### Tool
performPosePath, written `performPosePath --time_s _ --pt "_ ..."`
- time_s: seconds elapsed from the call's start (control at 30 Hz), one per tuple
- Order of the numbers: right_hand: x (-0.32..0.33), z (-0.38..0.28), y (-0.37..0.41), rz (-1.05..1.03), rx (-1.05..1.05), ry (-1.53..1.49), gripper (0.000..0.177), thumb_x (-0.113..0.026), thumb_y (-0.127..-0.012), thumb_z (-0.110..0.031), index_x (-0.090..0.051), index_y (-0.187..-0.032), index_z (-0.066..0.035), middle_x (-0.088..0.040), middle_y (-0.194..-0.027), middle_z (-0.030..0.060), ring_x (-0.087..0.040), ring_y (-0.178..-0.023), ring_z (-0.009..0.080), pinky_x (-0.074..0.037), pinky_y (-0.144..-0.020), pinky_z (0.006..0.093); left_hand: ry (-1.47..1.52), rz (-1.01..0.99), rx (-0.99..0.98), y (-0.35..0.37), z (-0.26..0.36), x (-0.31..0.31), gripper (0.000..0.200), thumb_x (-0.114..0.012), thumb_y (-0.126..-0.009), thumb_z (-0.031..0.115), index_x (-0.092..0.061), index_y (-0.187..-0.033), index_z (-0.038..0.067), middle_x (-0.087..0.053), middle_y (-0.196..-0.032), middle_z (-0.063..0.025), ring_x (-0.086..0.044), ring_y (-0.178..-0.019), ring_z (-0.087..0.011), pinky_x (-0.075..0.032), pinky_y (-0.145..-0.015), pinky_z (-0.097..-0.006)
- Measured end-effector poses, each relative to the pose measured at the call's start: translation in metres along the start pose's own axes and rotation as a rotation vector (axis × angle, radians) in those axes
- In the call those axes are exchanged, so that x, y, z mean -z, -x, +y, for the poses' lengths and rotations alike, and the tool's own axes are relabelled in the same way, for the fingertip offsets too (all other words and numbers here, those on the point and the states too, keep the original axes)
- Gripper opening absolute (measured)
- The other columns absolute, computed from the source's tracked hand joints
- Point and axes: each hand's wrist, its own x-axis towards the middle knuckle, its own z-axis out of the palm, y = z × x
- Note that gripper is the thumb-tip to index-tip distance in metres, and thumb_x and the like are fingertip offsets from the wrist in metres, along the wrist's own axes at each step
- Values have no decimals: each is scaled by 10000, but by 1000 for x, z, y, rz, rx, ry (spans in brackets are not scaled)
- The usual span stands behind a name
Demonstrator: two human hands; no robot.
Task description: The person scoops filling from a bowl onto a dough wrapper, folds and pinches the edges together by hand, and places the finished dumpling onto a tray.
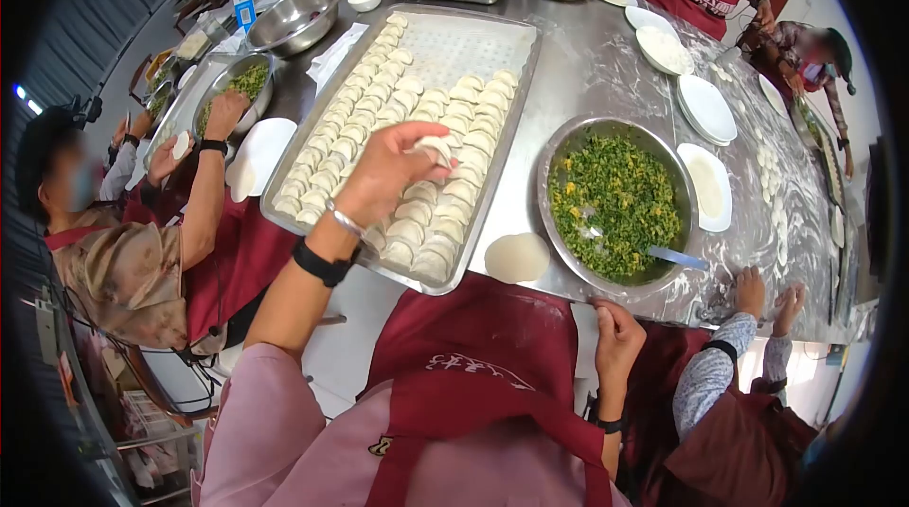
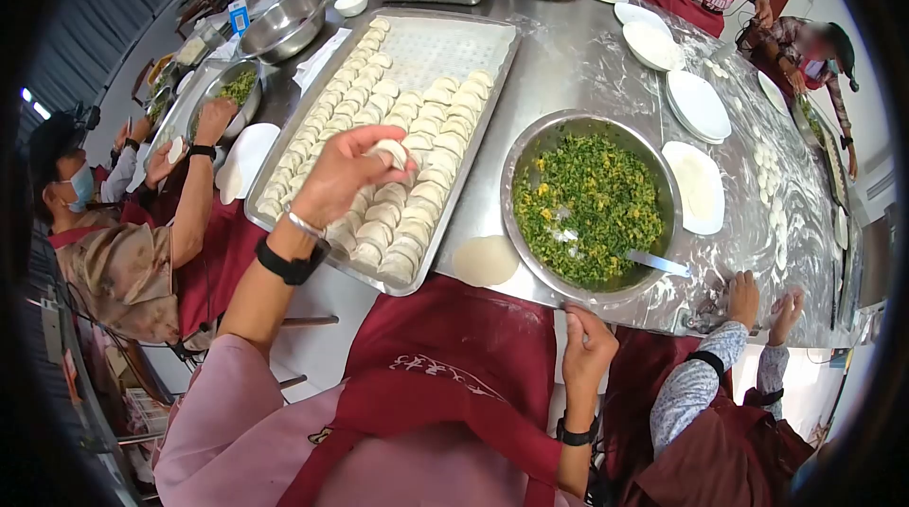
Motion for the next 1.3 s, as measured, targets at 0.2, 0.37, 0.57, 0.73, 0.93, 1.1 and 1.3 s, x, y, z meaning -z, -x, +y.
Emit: performPosePath --time_s 0.2,0.37,0.57,0.73,0.93,1.1,1.3 --pt "-1 42 -14 275 -26 162 67 -645 -917 -34 -656 -897 29 -620 -757 169 -590 -656 272 -471 -644 358 -204 105 -90 -74 12 45 333 -588 -929 -54 -619 -1261 -54 -681 -1063 -78 -676 -878 -152 -603 -865 -310" --pt "-14 77 -25 328 117 392 82 -668 -823 -35 -664 -885 19 -644 -807 182 -606 -728 383 -483 -662 433 -149 160 -141 -136 24 54 317 -625 -918 -36 -610 -1229 -92 -688 -1043 -124 -697 -869 -189 -610 -822 -293" --pt "-29 83 -42 398 300 472 201 -717 -779 -165 -695 -874 11 -673 -818 194 -631 -777 437 -483 -670 480 -189 196 -154 -212 16 44 351 -619 -920 -48 -579 -1265 -103 -673 -1113 -175 -701 -989 -246 -603 -923 -346" --pt "-29 86 -39 398 292 468 254 -745 -805 -220 -692 -919 1 -687 -862 172 -647 -789 419 -498 -671 478 -322 193 -121 -268 -28 47 325 -664 -856 -42 -694 -1178 -8 -693 -1013 -34 -644 -841 -99 -561 -778 -256" --pt "-31 86 -34 402 229 422 277 -744 -825 -237 -698 -956 3 -701 -875 166 -663 -807 404 -510 -689 455 -550 182 -76 -308 -61 40 282 -676 -827 -62 -730 -1100 -18 -717 -929 -24 -625 -769 -73 -521 -702 -221" --pt "-28 87 -33 397 230 456 281 -746 -820 -244 -700 -953 -1 -703 -879 165 -664 -808 404 -514 -690 457 -679 45 -41 -322 -72 38 290 -639 -822 -74 -731 -1092 -22 -714 -905 -25 -623 -757 -74 -519 -691 -225" --pt "-27 86 -29 390 221 464 285 -749 -814 -253 -702 -949 -6 -705 -884 163 -666 -809 404 -519 -692 460 -736 -50 -17 -322 -73 39 293 -611 -813 -69 -738 -1072 -21 -706 -896 -23 -615 -761 -72 -516 -701 -229"
